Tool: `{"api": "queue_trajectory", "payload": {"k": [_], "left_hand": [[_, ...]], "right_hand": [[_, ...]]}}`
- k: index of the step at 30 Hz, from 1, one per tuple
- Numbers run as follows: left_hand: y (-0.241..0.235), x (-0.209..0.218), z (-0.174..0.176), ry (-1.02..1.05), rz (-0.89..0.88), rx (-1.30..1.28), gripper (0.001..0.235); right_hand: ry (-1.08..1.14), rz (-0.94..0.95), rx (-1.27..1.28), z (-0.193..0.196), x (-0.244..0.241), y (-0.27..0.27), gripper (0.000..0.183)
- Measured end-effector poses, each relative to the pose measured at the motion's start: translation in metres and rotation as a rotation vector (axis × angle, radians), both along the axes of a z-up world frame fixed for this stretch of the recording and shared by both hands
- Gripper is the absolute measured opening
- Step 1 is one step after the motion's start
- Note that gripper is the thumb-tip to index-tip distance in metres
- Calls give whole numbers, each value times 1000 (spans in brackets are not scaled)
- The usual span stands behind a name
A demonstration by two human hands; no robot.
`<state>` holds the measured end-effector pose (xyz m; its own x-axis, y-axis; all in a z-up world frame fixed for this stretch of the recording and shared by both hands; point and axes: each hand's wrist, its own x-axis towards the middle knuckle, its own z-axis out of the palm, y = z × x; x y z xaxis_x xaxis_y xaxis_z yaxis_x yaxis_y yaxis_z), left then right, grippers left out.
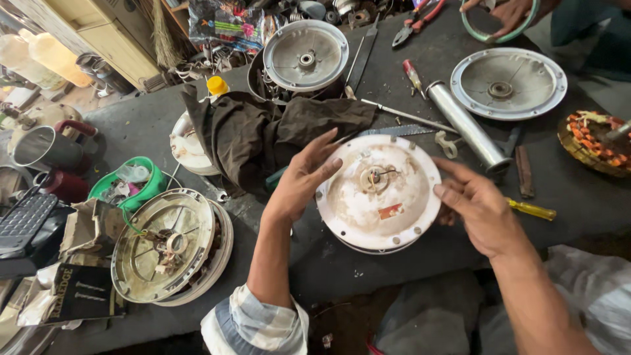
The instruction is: The person disassembles a circular white plastic housing, uses a metal pipe to tap a central shaft, and then works on a motor stator with copper windings. They use a screwdriver and pliers to adjust wires and components within the stator assembly.
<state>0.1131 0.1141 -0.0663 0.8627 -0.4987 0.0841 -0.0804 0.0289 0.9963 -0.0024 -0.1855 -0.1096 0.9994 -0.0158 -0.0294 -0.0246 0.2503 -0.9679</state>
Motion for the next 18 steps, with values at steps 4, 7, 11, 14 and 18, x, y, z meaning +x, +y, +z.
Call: {"api": "queue_trajectory", "payload": {"k": [4, 7, 11, 14, 18], "left_hand": [[1, 3, 1, 72, -59, -152, 70], [4, 3, 4, 127, -87, -296, 76], [9, -2, 12, 145, -111, -496, 83], [13, -1, 17, 54, -66, -589, 86], [31, 4, 17, -55, 69, -642, 82]], "right_hand": [[-17, -43, 112, 16, -4, 12, 55], [-58, -42, 180, 30, -7, 22, 56], [-126, -66, 177, 57, -9, 32, 58], [-253, -25, 80, 84, -4, 44, 60], [-377, 64, -185, 106, 6, 83, 65]]}}
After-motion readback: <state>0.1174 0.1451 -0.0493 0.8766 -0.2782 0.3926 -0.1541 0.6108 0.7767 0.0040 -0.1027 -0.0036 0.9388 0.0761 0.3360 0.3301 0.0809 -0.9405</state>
